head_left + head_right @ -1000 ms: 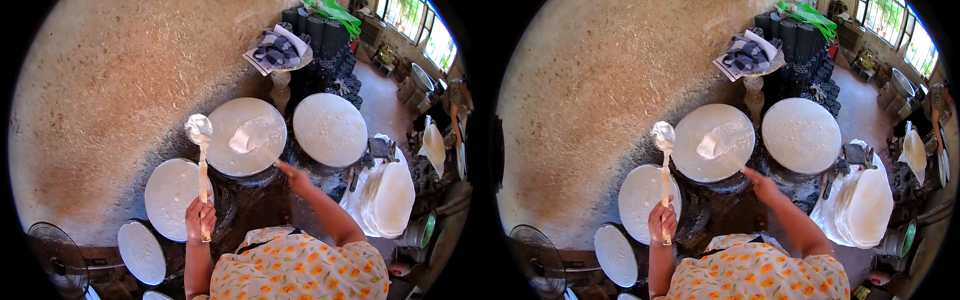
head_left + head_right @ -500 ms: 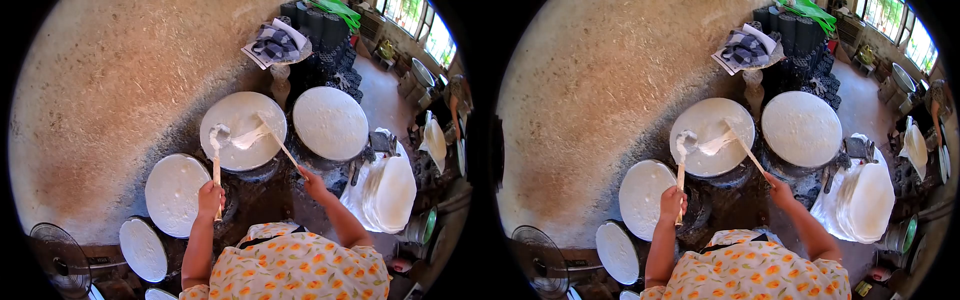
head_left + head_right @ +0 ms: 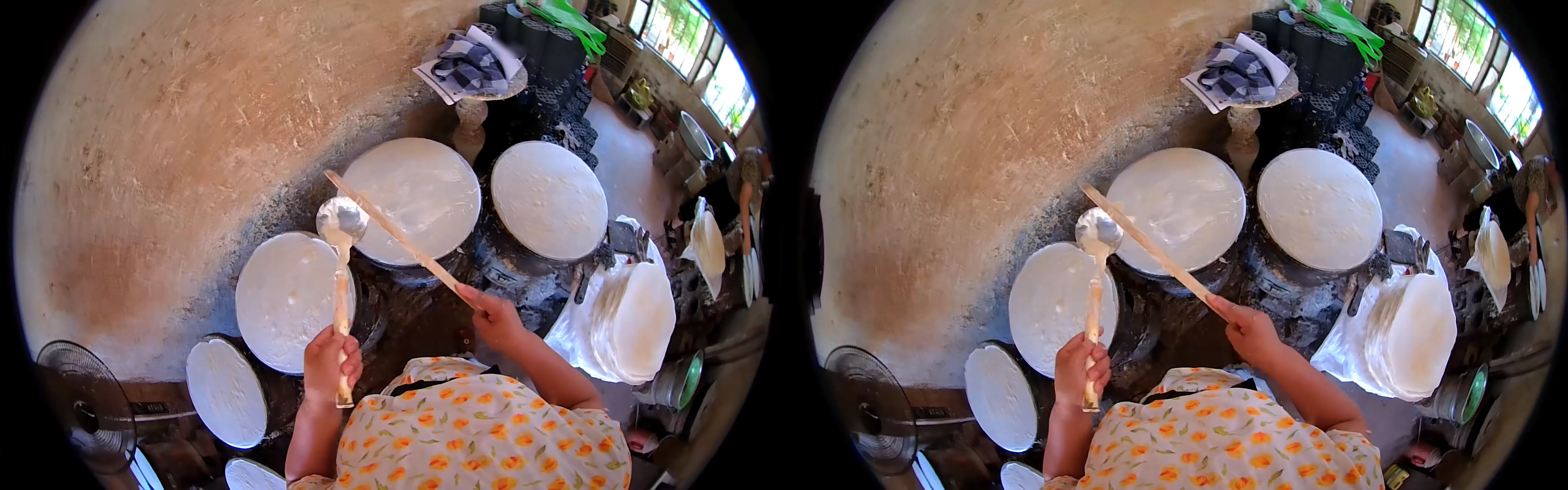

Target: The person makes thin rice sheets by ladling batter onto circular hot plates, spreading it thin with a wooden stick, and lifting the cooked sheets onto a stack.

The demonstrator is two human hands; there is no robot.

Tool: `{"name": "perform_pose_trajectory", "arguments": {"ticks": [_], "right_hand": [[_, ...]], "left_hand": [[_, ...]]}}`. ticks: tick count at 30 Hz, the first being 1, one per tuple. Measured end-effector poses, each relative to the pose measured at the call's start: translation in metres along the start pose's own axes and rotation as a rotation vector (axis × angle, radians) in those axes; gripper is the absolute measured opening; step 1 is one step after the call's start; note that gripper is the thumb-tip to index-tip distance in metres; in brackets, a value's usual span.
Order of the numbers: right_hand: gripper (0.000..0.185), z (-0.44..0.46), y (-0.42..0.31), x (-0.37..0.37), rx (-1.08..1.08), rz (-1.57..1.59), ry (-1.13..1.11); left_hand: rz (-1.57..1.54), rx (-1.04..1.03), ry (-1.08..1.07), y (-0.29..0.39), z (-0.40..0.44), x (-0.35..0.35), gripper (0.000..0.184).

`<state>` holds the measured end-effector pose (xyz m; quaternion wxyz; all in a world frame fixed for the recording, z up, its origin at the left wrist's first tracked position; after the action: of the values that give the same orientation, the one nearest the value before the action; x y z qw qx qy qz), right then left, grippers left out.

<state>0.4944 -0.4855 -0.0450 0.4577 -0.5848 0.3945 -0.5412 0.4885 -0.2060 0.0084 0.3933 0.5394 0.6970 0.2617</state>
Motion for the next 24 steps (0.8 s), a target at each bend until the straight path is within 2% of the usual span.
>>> {"name": "perform_pose_trajectory", "arguments": {"ticks": [2,3,4,6,7,8,10,11,12,14,16,17,19,24], "right_hand": [[0.057,0.006,-0.006,0.003,0.192,-0.093,0.08],[0.057,0.014,-0.002,0.002,0.341,-0.107,0.165],[0.057,0.018,0.004,-0.001,0.348,-0.111,0.152],[0.06,0.027,0.043,0.002,-0.14,0.177,0.095],[0.062,0.026,0.055,-0.002,-0.245,0.299,0.042],[0.062,0.025,0.065,0.0,-0.242,0.296,0.036],[0.063,0.022,0.088,-0.006,-0.253,0.142,-0.087],[0.063,0.022,0.097,-0.012,-0.258,0.141,-0.096],[0.065,0.025,0.096,-0.018,-0.114,0.048,-0.096],[0.068,0.03,0.081,-0.023,0.034,-0.041,-0.1],[0.069,0.034,0.077,-0.026,-0.023,-0.518,-0.21],[0.069,0.036,0.073,-0.026,-0.021,-0.518,-0.213],[0.069,0.035,0.077,-0.024,-0.14,-0.884,-0.294],[0.072,0.034,0.078,0.004,-0.147,-1.017,-0.369]], "left_hand": [[0.089,-0.01,0.001,-0.005,0.0,0.002,0.026],[0.034,0.025,-0.064,-0.005,0.004,0.001,0.03],[0.022,0.018,-0.057,-0.005,0.008,0.008,0.03],[-0.486,0.189,-0.412,-0.006,0.009,0.003,0.033],[-0.509,0.146,-0.421,-0.003,0.003,0.006,0.035],[-0.514,0.141,-0.418,-0.002,-0.004,0.008,0.035],[-0.267,-0.087,-0.24,0.007,-0.015,0.022,0.035],[-0.225,-0.107,-0.166,0.009,-0.018,0.028,0.035],[-0.229,-0.105,-0.157,0.007,-0.018,0.033,0.035],[-0.255,-0.122,-0.107,0.006,-0.014,0.044,0.035],[-0.269,-0.139,-0.099,0.005,-0.012,0.047,0.035],[-0.26,-0.146,-0.066,0.005,-0.011,0.048,0.035],[-0.258,-0.148,-0.027,0.004,-0.009,0.05,0.035],[-0.351,-0.214,-0.014,0.013,-0.014,0.061,0.032]]}}
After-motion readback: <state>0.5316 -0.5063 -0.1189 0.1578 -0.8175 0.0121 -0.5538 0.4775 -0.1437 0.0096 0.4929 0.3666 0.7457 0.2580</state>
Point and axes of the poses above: each hand's wrist, its own z-axis towards the middle knuckle, its own x-axis out of the back of the hand, y = z × x, the point moved 6 cm from there along z, towards the middle knuckle, and after that the axes turned 10 degrees about z, right-handed, at the moved point
